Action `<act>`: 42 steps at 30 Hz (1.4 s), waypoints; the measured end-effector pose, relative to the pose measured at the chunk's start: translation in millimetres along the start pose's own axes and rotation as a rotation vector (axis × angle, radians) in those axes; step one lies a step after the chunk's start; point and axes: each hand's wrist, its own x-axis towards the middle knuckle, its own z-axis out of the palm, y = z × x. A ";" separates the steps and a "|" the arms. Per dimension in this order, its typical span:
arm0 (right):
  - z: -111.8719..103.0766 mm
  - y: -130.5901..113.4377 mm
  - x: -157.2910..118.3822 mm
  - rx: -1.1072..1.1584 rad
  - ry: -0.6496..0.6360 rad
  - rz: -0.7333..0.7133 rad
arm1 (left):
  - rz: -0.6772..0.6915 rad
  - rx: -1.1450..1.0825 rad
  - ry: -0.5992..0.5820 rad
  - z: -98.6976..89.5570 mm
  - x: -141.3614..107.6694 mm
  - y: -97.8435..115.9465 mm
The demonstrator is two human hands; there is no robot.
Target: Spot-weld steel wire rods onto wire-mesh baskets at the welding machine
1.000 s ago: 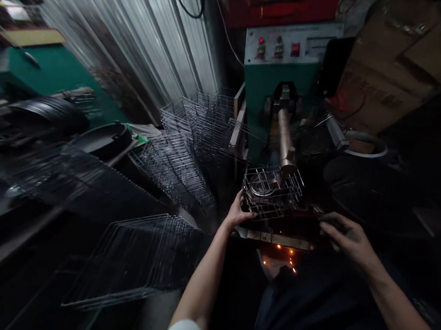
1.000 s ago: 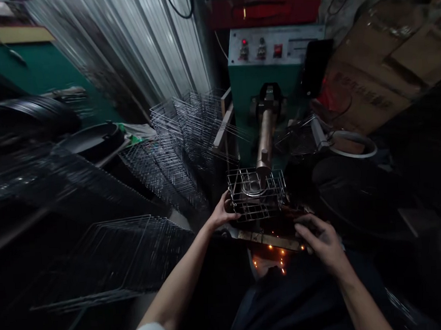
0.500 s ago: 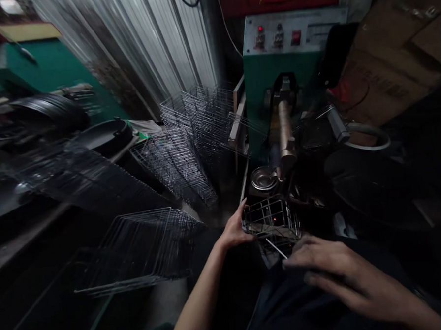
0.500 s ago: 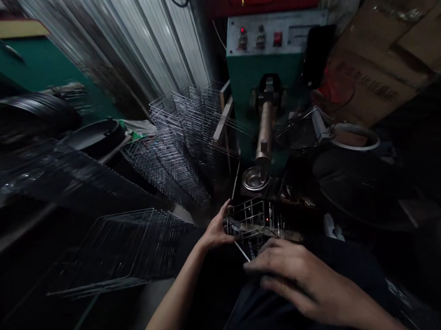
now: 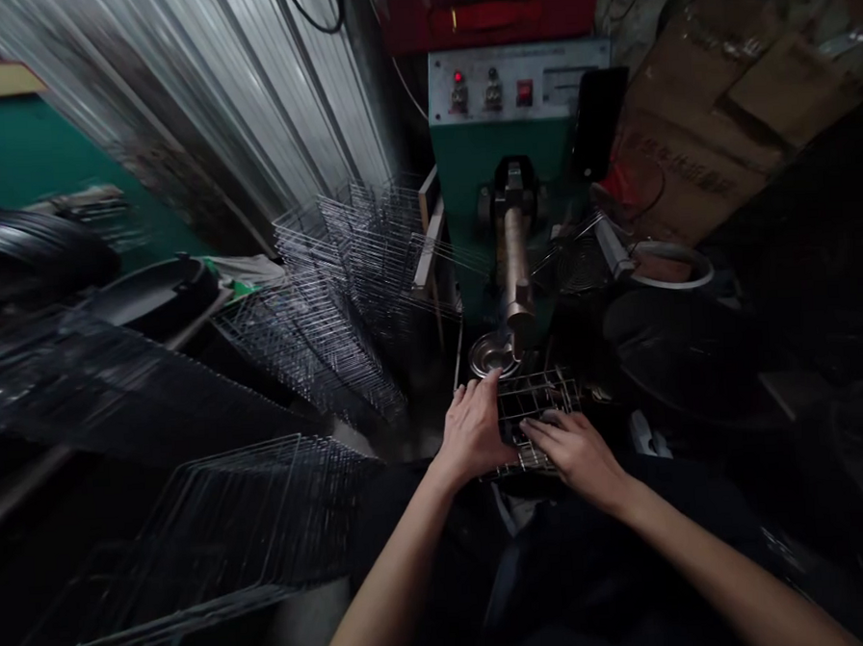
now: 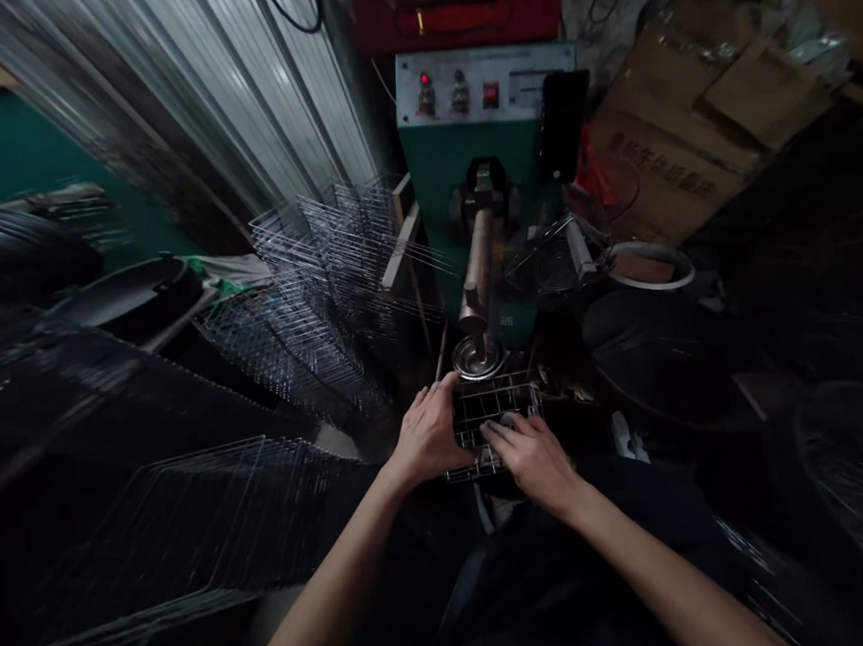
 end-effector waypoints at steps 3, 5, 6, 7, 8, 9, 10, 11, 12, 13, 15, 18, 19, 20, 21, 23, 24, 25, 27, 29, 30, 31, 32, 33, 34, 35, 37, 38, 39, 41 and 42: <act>-5.5 3.9 1.0 -0.073 0.040 -0.004 | -0.015 -0.025 0.016 -6.9 7.3 6.6; -8.6 6.1 1.9 -0.074 0.074 0.012 | -0.018 -0.031 0.033 -7.7 10.6 9.1; -9.8 7.3 2.4 -0.069 0.088 0.019 | -0.017 -0.030 0.044 -7.3 11.8 9.7; -10.7 8.4 2.8 -0.060 0.097 0.022 | -0.015 -0.029 0.056 -6.6 12.9 10.0; -11.2 9.7 3.3 -0.049 0.103 0.023 | -0.010 -0.028 0.067 -5.7 13.9 10.0; -11.3 11.1 3.9 -0.038 0.107 0.023 | -0.004 -0.026 0.077 -5.0 15.0 9.9; -11.1 12.6 4.6 -0.030 0.108 0.025 | 0.001 -0.023 0.082 -4.5 16.3 9.7; -10.4 14.2 5.5 -0.024 0.108 0.030 | 0.007 -0.019 0.085 -4.2 17.8 9.5; -9.4 15.8 6.6 -0.020 0.106 0.037 | 0.011 -0.014 0.086 -4.3 19.5 9.3; -8.2 17.4 8.0 -0.019 0.102 0.046 | 0.013 -0.006 0.086 -4.6 21.5 9.0; -5.9 20.5 11.6 -0.017 0.093 0.067 | 0.013 0.012 0.088 -5.9 25.9 8.2; -4.5 24.4 18.0 -0.010 0.092 0.095 | 0.013 0.027 0.091 -8.6 32.9 5.8; -4.7 25.5 20.2 -0.007 0.090 0.103 | 0.014 0.026 0.090 -9.5 35.2 4.8; -5.1 26.6 22.4 -0.003 0.086 0.107 | 0.015 0.022 0.087 -10.4 37.5 3.6; -5.6 27.8 24.6 0.001 0.082 0.108 | 0.016 0.016 0.085 -11.3 39.8 2.3; -6.6 30.2 28.8 0.005 0.077 0.109 | 0.017 0.003 0.079 -12.8 44.0 0.0; -7.0 31.3 30.6 0.004 0.079 0.109 | 0.016 0.000 0.076 -13.4 45.8 -0.9; -7.5 32.2 32.2 0.003 0.084 0.106 | 0.016 -0.001 0.075 -13.8 47.3 -1.6; -8.3 32.8 34.5 0.000 0.096 0.097 | 0.020 0.001 0.079 -14.3 49.1 -2.4; -8.9 31.8 35.8 0.000 0.114 0.089 | 0.031 0.004 0.084 -14.8 50.3 -2.6; -9.0 31.0 36.6 -0.003 0.123 0.089 | 0.034 0.006 0.083 -15.2 51.2 -2.8; -8.8 30.3 37.7 -0.012 0.130 0.096 | 0.033 0.011 0.078 -15.8 52.9 -3.2; -8.3 29.8 39.3 -0.027 0.135 0.106 | 0.027 0.021 0.074 -16.6 55.3 -3.9; -7.6 29.9 41.8 -0.047 0.140 0.118 | 0.020 0.033 0.071 -17.6 58.7 -4.8; -6.7 30.6 45.0 -0.069 0.146 0.131 | 0.013 0.047 0.069 -18.9 62.9 -6.1; -5.6 31.9 48.9 -0.092 0.155 0.146 | 0.010 0.063 0.069 -20.3 67.7 -7.5; -3.6 35.4 57.7 -0.122 0.185 0.175 | 0.006 0.088 0.071 -23.6 77.3 -10.2; -2.9 37.1 61.7 -0.126 0.205 0.190 | 0.006 0.092 0.070 -25.2 81.3 -11.4; -2.3 38.4 65.1 -0.125 0.224 0.206 | 0.006 0.090 0.065 -26.6 84.3 -12.2; -1.9 39.3 69.5 -0.118 0.259 0.244 | 0.003 0.083 0.055 -28.7 87.8 -13.3; -2.2 39.2 70.7 -0.114 0.268 0.261 | 0.003 0.082 0.045 -29.5 88.6 -13.6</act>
